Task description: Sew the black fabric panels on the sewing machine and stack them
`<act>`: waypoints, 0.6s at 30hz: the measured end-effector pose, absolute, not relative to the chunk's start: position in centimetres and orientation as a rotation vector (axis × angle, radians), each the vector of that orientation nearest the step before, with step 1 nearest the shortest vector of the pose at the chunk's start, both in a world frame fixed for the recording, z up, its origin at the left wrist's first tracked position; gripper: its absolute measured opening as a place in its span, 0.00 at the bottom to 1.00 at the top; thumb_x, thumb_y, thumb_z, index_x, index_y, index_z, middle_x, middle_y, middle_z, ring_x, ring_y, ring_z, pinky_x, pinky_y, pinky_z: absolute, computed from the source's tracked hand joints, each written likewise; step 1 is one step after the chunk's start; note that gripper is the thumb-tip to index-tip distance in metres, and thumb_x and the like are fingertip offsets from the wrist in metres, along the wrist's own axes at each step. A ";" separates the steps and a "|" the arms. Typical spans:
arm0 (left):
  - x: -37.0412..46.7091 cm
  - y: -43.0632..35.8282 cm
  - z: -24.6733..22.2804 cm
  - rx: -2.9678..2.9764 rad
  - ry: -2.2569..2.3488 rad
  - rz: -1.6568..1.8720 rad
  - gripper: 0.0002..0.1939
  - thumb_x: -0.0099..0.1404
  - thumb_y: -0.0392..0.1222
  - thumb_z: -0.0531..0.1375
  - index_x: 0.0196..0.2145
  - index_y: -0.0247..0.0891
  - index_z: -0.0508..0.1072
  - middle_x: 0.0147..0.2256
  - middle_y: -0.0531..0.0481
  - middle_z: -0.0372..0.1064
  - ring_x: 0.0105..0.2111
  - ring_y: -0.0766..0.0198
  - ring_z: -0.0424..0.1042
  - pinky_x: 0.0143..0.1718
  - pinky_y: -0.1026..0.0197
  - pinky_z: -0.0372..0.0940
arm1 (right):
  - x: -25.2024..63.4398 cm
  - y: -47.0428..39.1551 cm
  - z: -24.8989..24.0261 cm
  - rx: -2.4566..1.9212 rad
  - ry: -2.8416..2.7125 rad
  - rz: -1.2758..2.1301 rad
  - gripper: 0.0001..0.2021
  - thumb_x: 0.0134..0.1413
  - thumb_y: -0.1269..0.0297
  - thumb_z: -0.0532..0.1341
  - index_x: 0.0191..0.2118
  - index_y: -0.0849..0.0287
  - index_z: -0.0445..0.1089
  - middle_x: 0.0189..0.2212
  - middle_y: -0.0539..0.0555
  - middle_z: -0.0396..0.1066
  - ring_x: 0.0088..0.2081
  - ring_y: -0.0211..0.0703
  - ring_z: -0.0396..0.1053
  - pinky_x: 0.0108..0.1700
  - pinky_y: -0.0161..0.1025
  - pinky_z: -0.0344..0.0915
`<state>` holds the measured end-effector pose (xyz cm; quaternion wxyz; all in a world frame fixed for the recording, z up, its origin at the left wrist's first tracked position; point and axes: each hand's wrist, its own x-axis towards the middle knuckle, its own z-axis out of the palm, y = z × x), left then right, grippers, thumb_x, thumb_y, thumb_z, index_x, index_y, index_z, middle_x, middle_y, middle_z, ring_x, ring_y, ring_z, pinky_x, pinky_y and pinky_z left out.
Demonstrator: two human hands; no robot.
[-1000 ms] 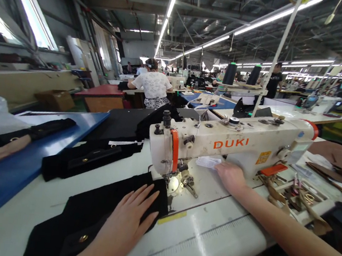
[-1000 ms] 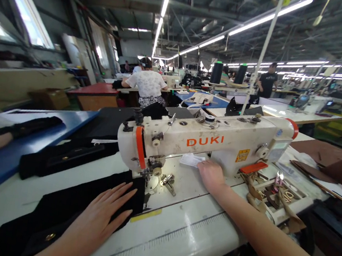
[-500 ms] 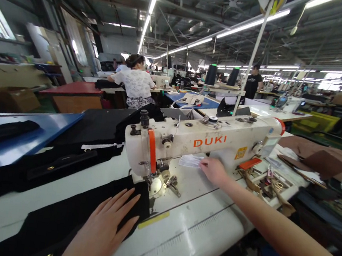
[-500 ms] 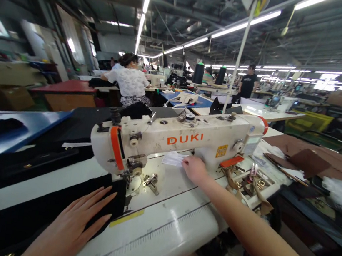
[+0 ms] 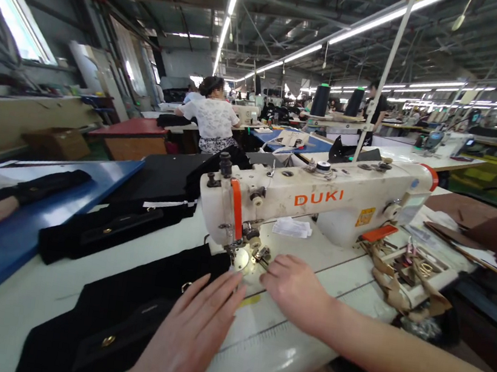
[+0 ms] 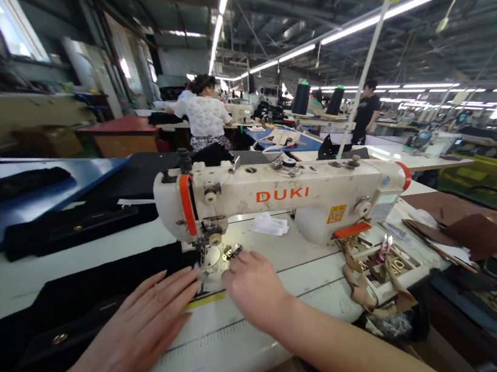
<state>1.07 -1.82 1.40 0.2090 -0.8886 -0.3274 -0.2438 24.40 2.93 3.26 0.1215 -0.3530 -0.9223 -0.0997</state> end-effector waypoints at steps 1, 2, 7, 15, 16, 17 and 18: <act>1.6 -2.0 1.3 -2.499 -0.886 -0.669 0.24 0.70 0.32 0.49 0.63 0.37 0.58 0.54 0.42 0.69 0.55 0.56 0.67 0.60 0.49 0.57 | 23.2 2.1 2.9 -0.940 -2.703 -0.296 0.06 0.59 0.72 0.60 0.31 0.61 0.72 0.28 0.56 0.71 0.36 0.47 0.65 0.37 0.41 0.60; 1.9 -2.1 1.1 -2.521 -0.894 -0.675 0.24 0.70 0.32 0.47 0.63 0.36 0.57 0.51 0.42 0.72 0.52 0.57 0.70 0.58 0.50 0.59 | 22.1 1.4 2.5 -0.884 -2.694 -0.294 0.06 0.59 0.72 0.60 0.30 0.61 0.72 0.27 0.55 0.71 0.35 0.46 0.65 0.36 0.41 0.60; -0.2 -1.4 0.4 -2.465 -1.063 -0.748 0.19 0.72 0.36 0.47 0.57 0.34 0.65 0.40 0.44 0.75 0.41 0.57 0.74 0.46 0.53 0.70 | 19.7 1.3 1.4 -0.826 -2.569 -0.172 0.08 0.63 0.69 0.57 0.34 0.60 0.72 0.29 0.53 0.72 0.33 0.43 0.65 0.36 0.39 0.62; -2.7 2.7 1.8 -2.519 -1.185 -0.785 0.18 0.72 0.38 0.46 0.37 0.35 0.76 0.35 0.44 0.75 0.37 0.58 0.74 0.42 0.54 0.71 | 20.4 2.8 0.7 -0.766 -2.506 0.067 0.09 0.63 0.70 0.56 0.41 0.62 0.74 0.41 0.57 0.75 0.44 0.44 0.68 0.50 0.41 0.64; -2.5 3.1 1.6 -2.552 -1.178 -0.746 0.18 0.71 0.37 0.46 0.37 0.35 0.76 0.36 0.44 0.75 0.38 0.57 0.74 0.43 0.53 0.71 | 20.3 2.7 0.5 -0.721 -2.538 0.077 0.09 0.64 0.69 0.56 0.42 0.62 0.74 0.43 0.58 0.74 0.46 0.44 0.68 0.52 0.41 0.63; -2.2 3.4 1.3 -2.586 -1.171 -0.705 0.18 0.71 0.36 0.46 0.37 0.35 0.76 0.37 0.43 0.75 0.38 0.57 0.74 0.43 0.52 0.70 | 20.3 2.6 0.4 -0.691 -2.570 0.087 0.10 0.64 0.69 0.55 0.43 0.62 0.74 0.45 0.58 0.74 0.48 0.44 0.68 0.53 0.41 0.63; -2.0 3.6 1.0 -2.617 -1.165 -0.667 0.17 0.70 0.35 0.47 0.36 0.35 0.76 0.37 0.43 0.75 0.39 0.57 0.73 0.44 0.52 0.70 | 20.3 2.5 0.2 -0.680 -2.597 0.097 0.10 0.64 0.69 0.55 0.43 0.62 0.73 0.46 0.58 0.73 0.49 0.44 0.67 0.54 0.41 0.63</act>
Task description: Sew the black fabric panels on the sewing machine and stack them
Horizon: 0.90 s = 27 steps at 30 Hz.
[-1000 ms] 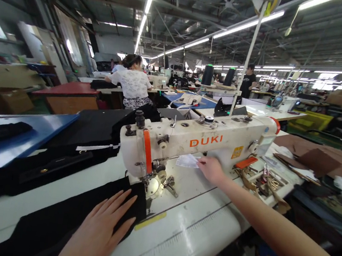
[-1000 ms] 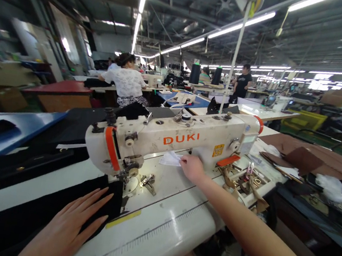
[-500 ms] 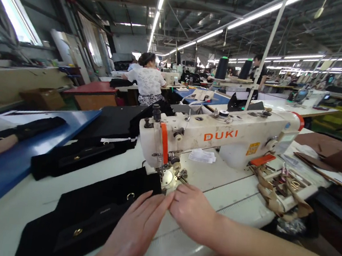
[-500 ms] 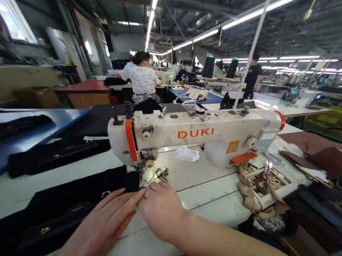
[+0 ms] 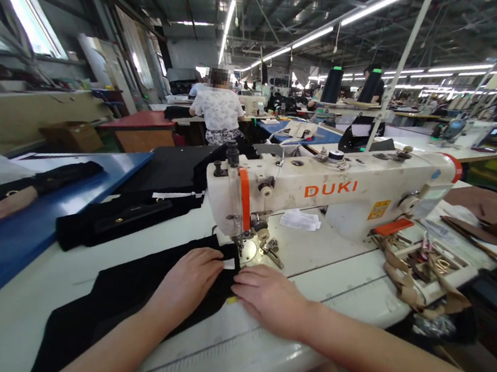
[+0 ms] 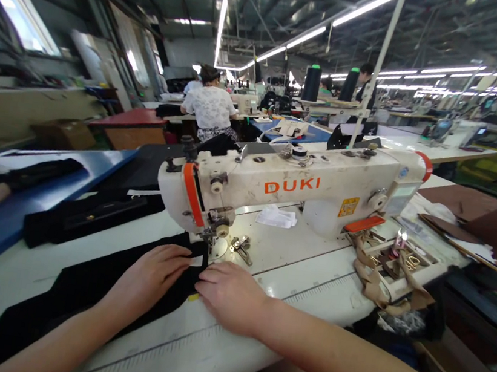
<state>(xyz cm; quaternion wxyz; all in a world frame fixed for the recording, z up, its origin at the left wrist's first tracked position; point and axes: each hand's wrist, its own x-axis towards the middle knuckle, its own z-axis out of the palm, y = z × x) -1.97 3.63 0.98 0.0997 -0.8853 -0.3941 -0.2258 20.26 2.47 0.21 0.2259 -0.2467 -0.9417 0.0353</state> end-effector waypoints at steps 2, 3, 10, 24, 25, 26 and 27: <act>-1.6 3.7 0.5 -2.665 -1.151 -0.612 0.16 0.69 0.33 0.47 0.36 0.36 0.76 0.38 0.44 0.75 0.39 0.57 0.73 0.44 0.52 0.70 | 20.2 2.3 0.0 -0.684 -2.626 0.107 0.10 0.65 0.69 0.54 0.44 0.62 0.73 0.46 0.58 0.73 0.49 0.44 0.67 0.54 0.41 0.63; -1.5 3.7 0.4 -2.683 -1.143 -0.595 0.16 0.68 0.32 0.48 0.37 0.37 0.75 0.38 0.45 0.75 0.39 0.58 0.73 0.45 0.53 0.70 | 20.2 2.3 0.0 -0.687 -2.633 0.104 0.11 0.65 0.69 0.54 0.44 0.62 0.73 0.46 0.58 0.73 0.49 0.44 0.68 0.54 0.41 0.63; -1.2 3.6 0.8 -2.727 -1.099 -0.412 0.17 0.65 0.26 0.48 0.41 0.36 0.73 0.40 0.46 0.75 0.41 0.58 0.73 0.44 0.56 0.70 | 20.4 2.3 0.0 -0.695 -2.627 0.093 0.11 0.65 0.69 0.54 0.44 0.63 0.73 0.45 0.58 0.73 0.48 0.45 0.68 0.54 0.42 0.63; -0.3 4.1 0.2 -2.676 -1.031 -0.446 0.15 0.66 0.27 0.48 0.40 0.36 0.73 0.40 0.45 0.74 0.41 0.57 0.73 0.44 0.55 0.71 | 20.4 2.4 -0.2 -0.681 -2.638 0.109 0.11 0.64 0.70 0.53 0.46 0.63 0.71 0.45 0.58 0.73 0.48 0.45 0.67 0.54 0.41 0.62; -0.2 4.1 0.2 -2.667 -1.015 -0.464 0.15 0.66 0.27 0.48 0.40 0.35 0.73 0.39 0.45 0.74 0.41 0.57 0.73 0.44 0.55 0.71 | 20.4 2.4 -0.2 -0.682 -2.639 0.107 0.12 0.64 0.70 0.53 0.46 0.63 0.71 0.45 0.58 0.73 0.48 0.45 0.67 0.54 0.41 0.62; -0.2 4.1 0.1 -2.661 -1.002 -0.478 0.16 0.66 0.27 0.48 0.40 0.35 0.73 0.39 0.44 0.75 0.41 0.57 0.73 0.44 0.55 0.71 | 20.4 2.4 -0.3 -0.682 -2.639 0.107 0.12 0.64 0.70 0.53 0.46 0.63 0.71 0.45 0.57 0.73 0.48 0.45 0.67 0.54 0.41 0.62; -0.3 4.1 0.1 -2.657 -0.990 -0.493 0.16 0.66 0.27 0.48 0.40 0.35 0.73 0.39 0.45 0.75 0.40 0.57 0.73 0.44 0.55 0.71 | 20.4 2.4 -0.3 -0.680 -2.639 0.108 0.12 0.65 0.70 0.52 0.46 0.63 0.71 0.45 0.58 0.73 0.48 0.45 0.67 0.54 0.41 0.62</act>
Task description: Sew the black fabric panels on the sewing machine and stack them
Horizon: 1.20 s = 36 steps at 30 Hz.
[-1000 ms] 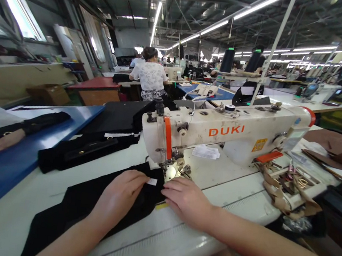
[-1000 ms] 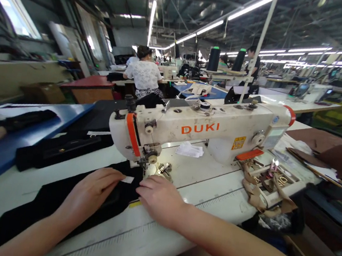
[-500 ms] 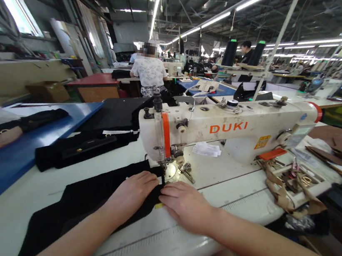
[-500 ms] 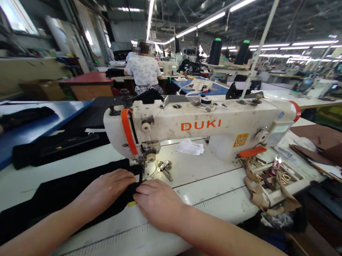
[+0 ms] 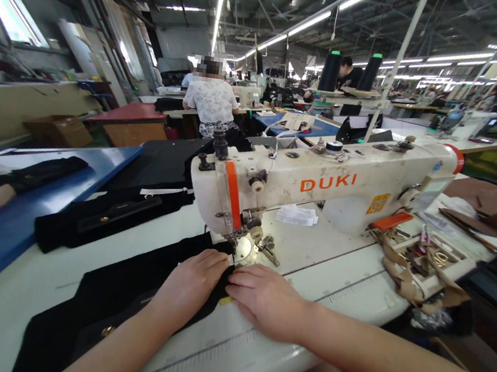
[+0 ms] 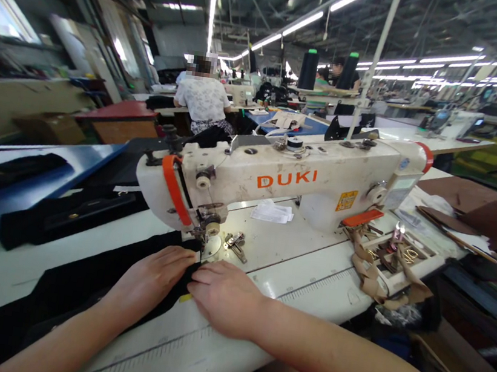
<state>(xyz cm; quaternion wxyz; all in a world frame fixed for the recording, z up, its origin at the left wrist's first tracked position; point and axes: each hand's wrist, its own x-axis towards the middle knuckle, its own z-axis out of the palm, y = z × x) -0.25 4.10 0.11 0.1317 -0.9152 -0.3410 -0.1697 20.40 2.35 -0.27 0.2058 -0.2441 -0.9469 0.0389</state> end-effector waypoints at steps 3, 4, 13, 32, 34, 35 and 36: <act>-0.3 4.2 0.0 -2.660 -0.979 -0.532 0.16 0.67 0.27 0.48 0.40 0.34 0.74 0.39 0.44 0.75 0.40 0.58 0.73 0.44 0.55 0.71 | 20.4 2.4 -0.2 -0.677 -2.633 0.126 0.12 0.65 0.70 0.52 0.45 0.63 0.72 0.44 0.58 0.73 0.48 0.45 0.67 0.54 0.41 0.62; -0.4 4.2 -0.1 -2.665 -0.980 -0.544 0.16 0.67 0.27 0.48 0.41 0.34 0.74 0.39 0.44 0.75 0.41 0.58 0.74 0.45 0.55 0.71 | 20.4 2.4 -0.2 -0.677 -2.632 0.134 0.12 0.65 0.70 0.52 0.45 0.63 0.72 0.44 0.58 0.73 0.48 0.45 0.67 0.54 0.41 0.62; -0.7 4.5 -0.4 -2.695 -1.005 -0.569 0.16 0.68 0.28 0.48 0.42 0.34 0.75 0.41 0.45 0.76 0.42 0.58 0.74 0.45 0.57 0.71 | 20.4 3.5 0.7 -0.761 -2.622 0.156 0.09 0.63 0.70 0.55 0.41 0.62 0.74 0.38 0.55 0.74 0.43 0.44 0.68 0.51 0.40 0.63; -0.8 4.2 -0.6 -2.732 -1.159 -0.552 0.21 0.71 0.40 0.46 0.52 0.32 0.73 0.51 0.42 0.72 0.52 0.55 0.71 0.53 0.50 0.68 | 19.9 6.8 0.3 -0.897 -2.670 -0.142 0.08 0.63 0.72 0.55 0.37 0.63 0.71 0.33 0.55 0.69 0.35 0.44 0.63 0.41 0.40 0.60; -0.7 4.3 -0.6 -2.723 -1.146 -0.543 0.21 0.71 0.40 0.46 0.52 0.31 0.73 0.51 0.42 0.72 0.52 0.55 0.71 0.53 0.50 0.69 | 19.8 6.9 0.3 -0.902 -2.675 -0.140 0.08 0.63 0.72 0.55 0.37 0.63 0.71 0.34 0.55 0.69 0.35 0.44 0.63 0.40 0.40 0.60; -0.7 4.2 -0.6 -2.721 -1.147 -0.542 0.21 0.71 0.40 0.46 0.53 0.32 0.72 0.52 0.42 0.72 0.53 0.55 0.71 0.53 0.50 0.69 | 19.8 6.9 0.3 -0.903 -2.676 -0.140 0.08 0.63 0.72 0.55 0.37 0.63 0.71 0.34 0.55 0.69 0.35 0.44 0.63 0.40 0.40 0.60; -0.7 4.2 -0.6 -2.722 -1.152 -0.545 0.21 0.71 0.40 0.46 0.53 0.32 0.72 0.52 0.42 0.72 0.53 0.55 0.71 0.53 0.50 0.68 | 19.8 6.9 0.3 -0.905 -2.675 -0.141 0.08 0.62 0.72 0.55 0.37 0.63 0.71 0.33 0.55 0.69 0.35 0.44 0.63 0.40 0.40 0.60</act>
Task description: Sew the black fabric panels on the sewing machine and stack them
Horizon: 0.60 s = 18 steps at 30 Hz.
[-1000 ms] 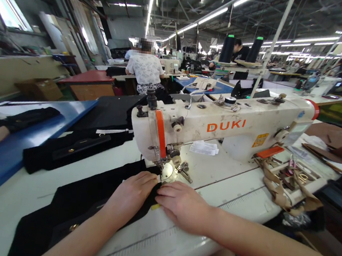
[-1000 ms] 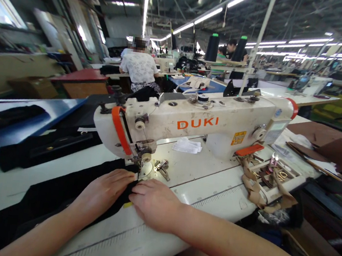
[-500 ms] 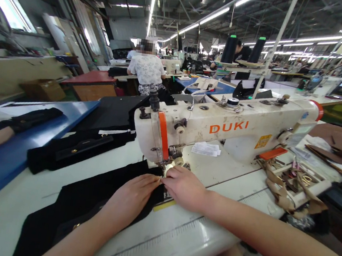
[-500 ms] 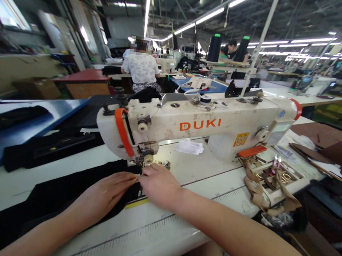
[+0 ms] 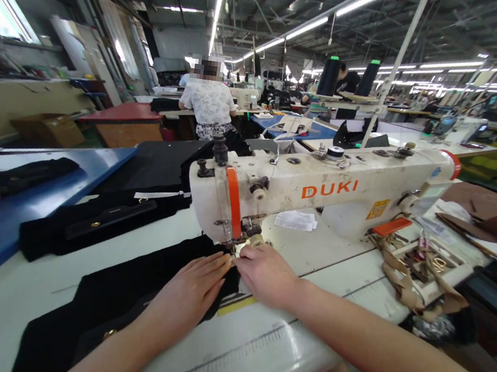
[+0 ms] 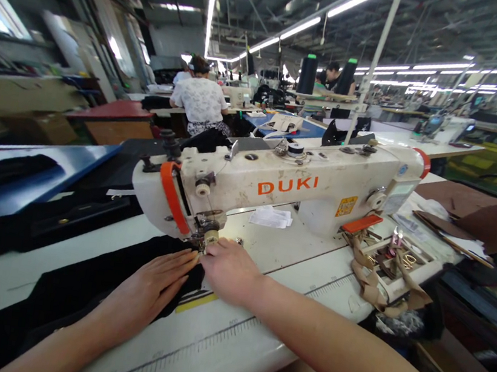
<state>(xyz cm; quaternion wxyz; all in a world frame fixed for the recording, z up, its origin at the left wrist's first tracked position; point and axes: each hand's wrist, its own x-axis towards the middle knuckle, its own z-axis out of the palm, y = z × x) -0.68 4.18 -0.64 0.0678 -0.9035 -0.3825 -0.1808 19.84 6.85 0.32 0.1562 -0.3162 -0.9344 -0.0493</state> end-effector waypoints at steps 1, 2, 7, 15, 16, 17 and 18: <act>-0.7 4.1 -0.7 -2.726 -1.158 -0.549 0.21 0.71 0.40 0.47 0.54 0.33 0.72 0.52 0.43 0.72 0.53 0.55 0.70 0.53 0.50 0.68 | 19.8 6.8 0.3 -0.908 -2.674 -0.141 0.08 0.62 0.72 0.55 0.36 0.63 0.71 0.33 0.55 0.69 0.35 0.44 0.63 0.41 0.40 0.60; -0.7 4.1 -0.7 -2.732 -1.163 -0.553 0.20 0.71 0.40 0.47 0.54 0.33 0.71 0.53 0.43 0.71 0.53 0.55 0.70 0.53 0.50 0.68 | 19.8 6.8 0.3 -0.911 -2.673 -0.141 0.07 0.62 0.72 0.56 0.36 0.63 0.71 0.33 0.55 0.69 0.36 0.44 0.63 0.41 0.40 0.59; -0.8 4.4 -0.6 -2.745 -1.164 -0.573 0.20 0.71 0.40 0.47 0.53 0.34 0.72 0.52 0.42 0.72 0.53 0.54 0.71 0.53 0.48 0.68 | 19.9 6.9 0.0 -0.910 -2.664 -0.128 0.07 0.61 0.73 0.56 0.37 0.64 0.71 0.34 0.56 0.69 0.36 0.44 0.62 0.42 0.40 0.59; -0.5 4.4 -0.4 -2.729 -1.173 -0.610 0.20 0.72 0.41 0.47 0.52 0.36 0.73 0.51 0.43 0.73 0.52 0.55 0.71 0.53 0.49 0.68 | 20.1 6.9 -0.1 -0.898 -2.655 -0.147 0.06 0.61 0.72 0.56 0.37 0.63 0.72 0.34 0.55 0.69 0.37 0.45 0.62 0.41 0.41 0.60; -0.5 4.3 -0.5 -2.732 -1.182 -0.611 0.20 0.71 0.41 0.47 0.53 0.36 0.72 0.51 0.43 0.73 0.52 0.55 0.71 0.53 0.48 0.68 | 20.2 6.8 -0.1 -0.897 -2.656 -0.142 0.06 0.61 0.72 0.57 0.37 0.63 0.72 0.34 0.55 0.69 0.37 0.45 0.62 0.41 0.40 0.60; -0.5 4.3 -0.5 -2.736 -1.190 -0.612 0.19 0.71 0.41 0.47 0.53 0.36 0.72 0.51 0.43 0.73 0.53 0.55 0.71 0.53 0.48 0.68 | 20.2 6.7 -0.1 -0.896 -2.657 -0.138 0.06 0.61 0.72 0.57 0.37 0.63 0.72 0.34 0.55 0.69 0.37 0.45 0.62 0.42 0.40 0.61; -0.5 4.2 -0.5 -2.740 -1.197 -0.611 0.19 0.71 0.40 0.48 0.53 0.36 0.72 0.52 0.43 0.72 0.53 0.55 0.71 0.53 0.47 0.67 | 20.3 6.7 0.0 -0.893 -2.658 -0.138 0.06 0.61 0.72 0.57 0.37 0.63 0.72 0.33 0.55 0.69 0.37 0.45 0.62 0.42 0.40 0.61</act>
